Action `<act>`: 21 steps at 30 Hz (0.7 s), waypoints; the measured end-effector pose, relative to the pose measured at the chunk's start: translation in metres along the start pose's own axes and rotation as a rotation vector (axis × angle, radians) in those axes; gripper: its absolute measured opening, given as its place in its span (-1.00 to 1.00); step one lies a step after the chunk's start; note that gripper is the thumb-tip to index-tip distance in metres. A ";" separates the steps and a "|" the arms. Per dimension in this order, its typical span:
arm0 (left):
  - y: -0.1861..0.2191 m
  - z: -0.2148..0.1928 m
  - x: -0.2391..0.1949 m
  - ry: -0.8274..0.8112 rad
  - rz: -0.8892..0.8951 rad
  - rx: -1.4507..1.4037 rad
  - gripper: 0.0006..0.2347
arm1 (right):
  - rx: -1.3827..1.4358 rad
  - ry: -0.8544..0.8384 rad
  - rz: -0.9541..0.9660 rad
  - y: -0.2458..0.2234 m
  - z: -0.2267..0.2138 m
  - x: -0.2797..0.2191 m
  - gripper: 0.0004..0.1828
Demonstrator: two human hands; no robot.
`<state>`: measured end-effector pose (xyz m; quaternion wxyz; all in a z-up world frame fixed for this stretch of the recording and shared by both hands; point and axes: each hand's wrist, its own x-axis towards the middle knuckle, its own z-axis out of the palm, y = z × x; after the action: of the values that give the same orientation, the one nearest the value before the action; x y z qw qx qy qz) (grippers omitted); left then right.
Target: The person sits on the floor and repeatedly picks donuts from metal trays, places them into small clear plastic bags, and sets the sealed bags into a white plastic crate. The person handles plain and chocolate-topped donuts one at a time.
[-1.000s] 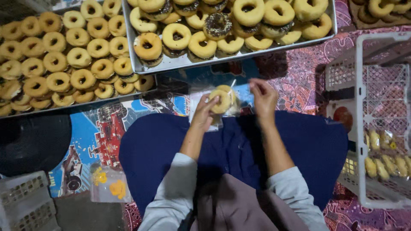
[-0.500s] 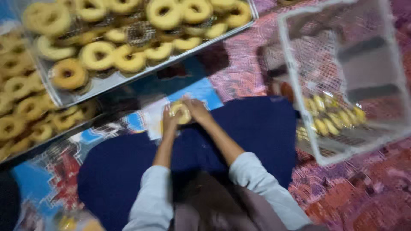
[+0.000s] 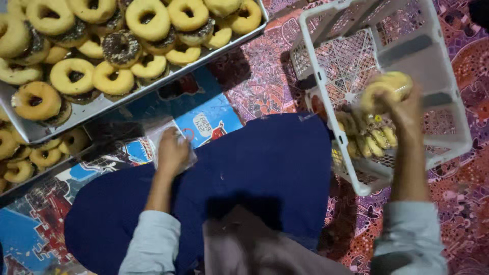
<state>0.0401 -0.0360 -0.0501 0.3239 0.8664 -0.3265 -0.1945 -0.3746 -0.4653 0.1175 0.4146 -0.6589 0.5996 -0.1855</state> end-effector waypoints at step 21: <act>-0.109 -0.003 0.005 0.013 0.009 0.297 -0.92 | -0.527 -0.179 -0.746 0.109 0.019 0.047 -0.55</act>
<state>0.0931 0.0246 -0.1233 0.1949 0.9046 -0.3535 -0.1372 -0.4196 -0.4963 0.0107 0.1881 -0.9259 0.3102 -0.1058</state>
